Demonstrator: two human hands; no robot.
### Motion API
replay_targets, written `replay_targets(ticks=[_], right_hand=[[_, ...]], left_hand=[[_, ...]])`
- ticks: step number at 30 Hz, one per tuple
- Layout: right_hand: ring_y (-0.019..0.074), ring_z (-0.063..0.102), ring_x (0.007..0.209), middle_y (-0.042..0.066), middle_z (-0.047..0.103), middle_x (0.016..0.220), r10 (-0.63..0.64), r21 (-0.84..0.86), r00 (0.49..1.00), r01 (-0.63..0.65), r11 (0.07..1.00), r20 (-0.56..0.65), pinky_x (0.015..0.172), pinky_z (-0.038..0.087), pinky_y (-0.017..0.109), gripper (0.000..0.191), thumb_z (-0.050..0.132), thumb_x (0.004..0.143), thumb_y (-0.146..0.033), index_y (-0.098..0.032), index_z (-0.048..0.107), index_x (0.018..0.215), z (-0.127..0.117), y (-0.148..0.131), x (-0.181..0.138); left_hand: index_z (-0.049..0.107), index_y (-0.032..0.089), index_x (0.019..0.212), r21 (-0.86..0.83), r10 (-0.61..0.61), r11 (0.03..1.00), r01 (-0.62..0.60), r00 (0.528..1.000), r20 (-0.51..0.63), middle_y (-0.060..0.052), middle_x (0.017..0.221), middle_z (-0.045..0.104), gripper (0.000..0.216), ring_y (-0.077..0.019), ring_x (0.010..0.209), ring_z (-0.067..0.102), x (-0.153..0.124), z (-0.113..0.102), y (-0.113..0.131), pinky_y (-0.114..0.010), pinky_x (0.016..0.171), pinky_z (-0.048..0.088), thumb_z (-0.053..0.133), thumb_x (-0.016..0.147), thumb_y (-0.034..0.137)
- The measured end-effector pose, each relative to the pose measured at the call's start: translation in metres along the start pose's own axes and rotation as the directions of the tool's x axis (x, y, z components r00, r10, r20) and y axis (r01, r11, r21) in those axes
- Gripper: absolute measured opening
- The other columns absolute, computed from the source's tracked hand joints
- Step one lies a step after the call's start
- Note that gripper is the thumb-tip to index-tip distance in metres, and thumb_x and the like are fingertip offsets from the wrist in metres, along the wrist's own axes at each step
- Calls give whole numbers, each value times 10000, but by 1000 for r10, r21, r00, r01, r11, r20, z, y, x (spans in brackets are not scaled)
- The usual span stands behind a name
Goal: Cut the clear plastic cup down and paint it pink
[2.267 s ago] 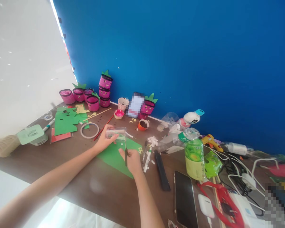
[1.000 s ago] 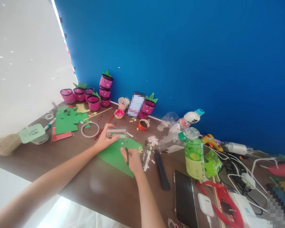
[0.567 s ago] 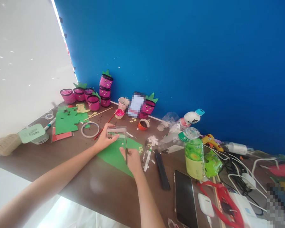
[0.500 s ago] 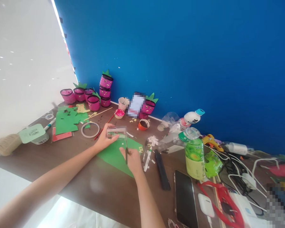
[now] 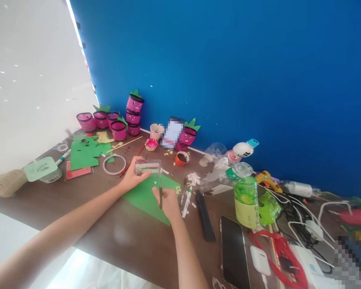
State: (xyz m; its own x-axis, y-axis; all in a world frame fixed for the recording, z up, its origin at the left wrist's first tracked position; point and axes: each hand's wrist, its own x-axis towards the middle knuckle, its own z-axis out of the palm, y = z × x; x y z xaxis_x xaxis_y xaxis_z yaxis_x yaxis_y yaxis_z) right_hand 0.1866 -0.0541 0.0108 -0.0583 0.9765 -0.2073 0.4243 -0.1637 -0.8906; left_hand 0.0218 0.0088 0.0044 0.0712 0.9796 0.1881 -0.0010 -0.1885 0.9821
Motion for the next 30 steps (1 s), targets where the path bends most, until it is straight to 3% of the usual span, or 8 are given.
replay_targets(ticks=[6, 13, 30], right_hand=[[82, 379, 408, -16, 427, 400, -54, 24, 995, 53, 998, 79, 454, 306, 221, 573, 425, 756, -640, -176, 437, 421, -3, -4, -2], [67, 293, 383, -43, 346, 371, -9, 20, 999, 8, 1000, 44, 426, 231, 227, 557, 476, 737, -626, -185, 384, 409, -2, -2, -2], [65, 248, 416, -62, 271, 415, 18, -51, 996, -23, 998, -90, 421, 162, 230, 509, 553, 690, -581, -199, 318, 447, -1, 3, 1]], left_hand=[[406, 221, 1046, 17, -13, 1000, 12, 1000, 17, -69, 1077, 471, 463, -191, 1040, 499, -3, 2, 1, -252, 734, 485, 667, 670, 292], [413, 209, 1038, 34, 24, 999, -25, 999, 33, -67, 1058, 486, 470, -181, 966, 536, -3, 2, 0, -262, 713, 491, 675, 656, 288], [395, 218, 1042, 26, -3, 1000, 3, 1000, 0, -67, 1067, 467, 487, -200, 1040, 494, -2, 2, 2, -257, 725, 477, 674, 654, 308]])
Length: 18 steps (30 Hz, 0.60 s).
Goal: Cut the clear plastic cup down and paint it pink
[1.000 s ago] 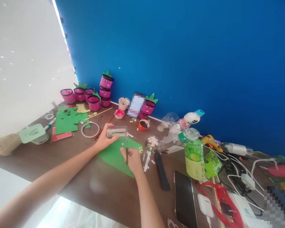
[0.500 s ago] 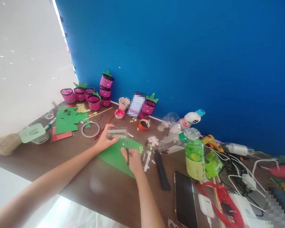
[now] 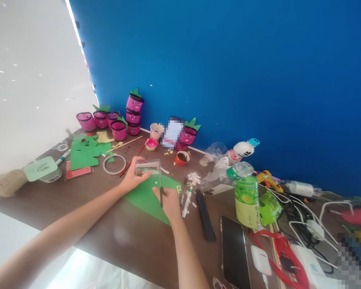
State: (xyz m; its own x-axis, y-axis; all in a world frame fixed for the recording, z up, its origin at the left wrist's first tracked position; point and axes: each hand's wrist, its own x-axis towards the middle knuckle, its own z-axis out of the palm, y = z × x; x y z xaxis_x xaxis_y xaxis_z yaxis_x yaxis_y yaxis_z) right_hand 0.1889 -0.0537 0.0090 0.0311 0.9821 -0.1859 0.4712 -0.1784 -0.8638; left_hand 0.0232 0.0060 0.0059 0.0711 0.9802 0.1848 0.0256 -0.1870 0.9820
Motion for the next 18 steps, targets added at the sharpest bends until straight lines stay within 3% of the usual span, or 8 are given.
replay_targets(ticks=[6, 14, 18], right_hand=[[68, 281, 390, -51, 312, 385, -15, -8, 1000, 15, 1000, -7, 399, 184, 229, 527, 548, 685, -599, -196, 337, 417, 0, -3, 0], [68, 297, 368, -34, 355, 362, -51, 65, 990, 43, 997, 133, 405, 227, 226, 557, 454, 745, -623, -195, 351, 404, -1, 0, -1], [68, 302, 371, -36, 357, 370, -30, 51, 994, 24, 998, 109, 409, 221, 226, 549, 453, 744, -621, -196, 345, 414, -1, 1, 0]], left_hand=[[389, 218, 1037, -57, -32, 998, 32, 999, 3, -61, 1065, 468, 506, -183, 1006, 510, 2, 1, -2, -241, 712, 474, 686, 638, 314], [404, 219, 1033, -50, -23, 998, 25, 999, 36, -67, 1065, 478, 478, -184, 1007, 528, 0, 1, -4, -240, 708, 487, 683, 650, 277], [404, 218, 1038, -26, -9, 1000, 9, 999, 33, -64, 1058, 476, 483, -190, 1013, 521, 1, 0, -6, -247, 706, 489, 683, 649, 279]])
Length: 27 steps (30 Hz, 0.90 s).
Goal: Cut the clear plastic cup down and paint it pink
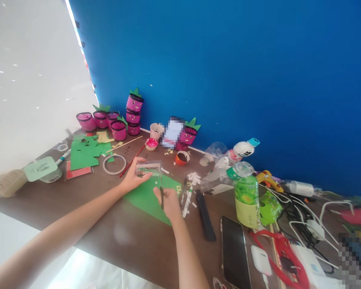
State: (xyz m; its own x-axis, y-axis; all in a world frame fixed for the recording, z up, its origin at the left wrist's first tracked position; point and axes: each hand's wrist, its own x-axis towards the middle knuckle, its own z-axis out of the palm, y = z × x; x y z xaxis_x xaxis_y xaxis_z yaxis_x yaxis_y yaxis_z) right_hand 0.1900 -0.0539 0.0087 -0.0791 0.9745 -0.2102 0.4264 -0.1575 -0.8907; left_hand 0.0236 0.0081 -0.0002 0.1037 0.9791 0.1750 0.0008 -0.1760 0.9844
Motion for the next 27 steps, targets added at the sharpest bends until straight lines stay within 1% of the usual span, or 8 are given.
replay_targets(ticks=[7, 11, 14, 17, 20, 24, 27], right_hand=[[72, 308, 387, -44, 337, 389, 37, -84, 996, -44, 995, -83, 417, 192, 231, 522, 509, 707, -604, -196, 340, 428, -2, -2, 1], [70, 292, 398, -49, 317, 401, 48, -107, 994, -59, 993, -99, 419, 179, 232, 511, 536, 698, -587, -192, 347, 434, -2, -5, 0], [73, 298, 411, -51, 318, 412, 42, -96, 994, -52, 994, -103, 420, 186, 230, 499, 545, 698, -581, -193, 348, 453, 0, -2, 0], [75, 302, 410, -52, 327, 413, 41, -65, 995, -47, 997, -92, 417, 192, 230, 497, 539, 700, -594, -196, 354, 467, 3, 3, 0], [71, 296, 395, -54, 329, 399, 20, -21, 999, -21, 1000, -48, 415, 200, 228, 505, 529, 710, -594, -198, 348, 456, 4, 4, 0], [71, 316, 398, -47, 351, 406, -27, 43, 1000, 27, 999, -10, 429, 231, 224, 511, 494, 733, -594, -192, 369, 445, 3, 0, -1], [68, 308, 391, -51, 341, 397, -19, 46, 1000, 19, 999, -13, 425, 215, 223, 504, 524, 715, -581, -191, 372, 435, 1, -4, -1]], left_hand=[[403, 215, 1036, -1, 22, 1000, -22, 1000, -14, -60, 1078, 453, 482, -181, 1000, 512, 2, -1, 1, -244, 699, 489, 678, 651, 304], [403, 215, 1049, -22, 17, 1000, -18, 1000, -4, -64, 1088, 459, 505, -189, 1030, 501, 1, -3, 3, -256, 741, 481, 690, 645, 310], [399, 224, 1082, -69, 37, 997, -36, 999, 8, -65, 1119, 465, 474, -186, 1049, 497, 2, -5, 3, -286, 808, 468, 651, 696, 337], [411, 223, 1096, -93, 44, 994, -48, 998, -47, -69, 1110, 492, 392, -194, 1082, 484, 3, -4, 0, -323, 865, 451, 573, 767, 363], [439, 218, 1074, -26, 69, 997, -72, 992, -102, -60, 1070, 521, 357, -187, 1055, 502, 4, -2, -3, -350, 926, 410, 572, 772, 357], [471, 215, 1035, 60, 154, 987, -151, 987, -45, -53, 1051, 536, 322, -186, 1038, 514, 3, 0, -3, -355, 963, 374, 592, 757, 323], [474, 213, 1030, 75, 175, 982, -172, 984, -35, -57, 1042, 537, 311, -193, 1033, 516, 2, 0, -2, -354, 943, 392, 589, 755, 303]])
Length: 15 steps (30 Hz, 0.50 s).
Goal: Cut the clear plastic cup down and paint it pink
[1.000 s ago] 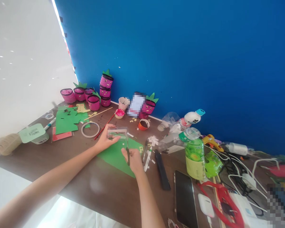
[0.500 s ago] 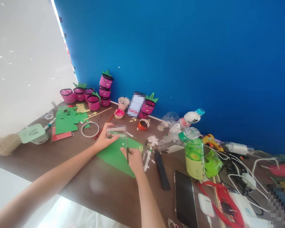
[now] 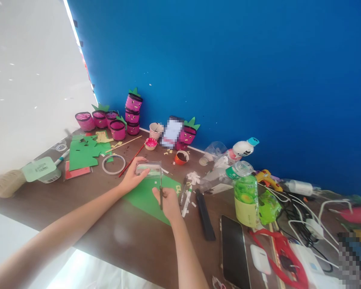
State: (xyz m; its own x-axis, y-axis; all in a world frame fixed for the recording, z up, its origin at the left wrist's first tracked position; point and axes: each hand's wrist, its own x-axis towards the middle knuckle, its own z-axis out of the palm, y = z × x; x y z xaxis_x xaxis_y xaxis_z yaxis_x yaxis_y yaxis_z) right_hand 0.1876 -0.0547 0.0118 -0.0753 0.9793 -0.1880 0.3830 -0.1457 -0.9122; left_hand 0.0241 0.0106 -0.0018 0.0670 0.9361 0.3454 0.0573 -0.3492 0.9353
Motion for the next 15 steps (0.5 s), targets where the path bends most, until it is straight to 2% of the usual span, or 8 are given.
replay_targets(ticks=[5, 15], right_hand=[[66, 298, 388, -52, 334, 395, 20, -1, 1000, -20, 1000, -11, 421, 195, 225, 508, 533, 710, -573, -195, 347, 427, 0, 0, 0], [62, 259, 402, -61, 290, 411, 20, -34, 999, -21, 999, -32, 420, 161, 228, 510, 550, 704, -573, -199, 316, 448, -1, 8, 2]], left_hand=[[464, 220, 1036, -10, -34, 999, 34, 999, 0, -61, 1059, 521, 314, -195, 1034, 508, -1, 0, 1, -320, 850, 448, 583, 755, 294], [452, 226, 1037, 3, -52, 999, 52, 999, -11, -58, 1070, 504, 319, -187, 1043, 499, 0, 0, 2, -295, 818, 458, 586, 755, 289]])
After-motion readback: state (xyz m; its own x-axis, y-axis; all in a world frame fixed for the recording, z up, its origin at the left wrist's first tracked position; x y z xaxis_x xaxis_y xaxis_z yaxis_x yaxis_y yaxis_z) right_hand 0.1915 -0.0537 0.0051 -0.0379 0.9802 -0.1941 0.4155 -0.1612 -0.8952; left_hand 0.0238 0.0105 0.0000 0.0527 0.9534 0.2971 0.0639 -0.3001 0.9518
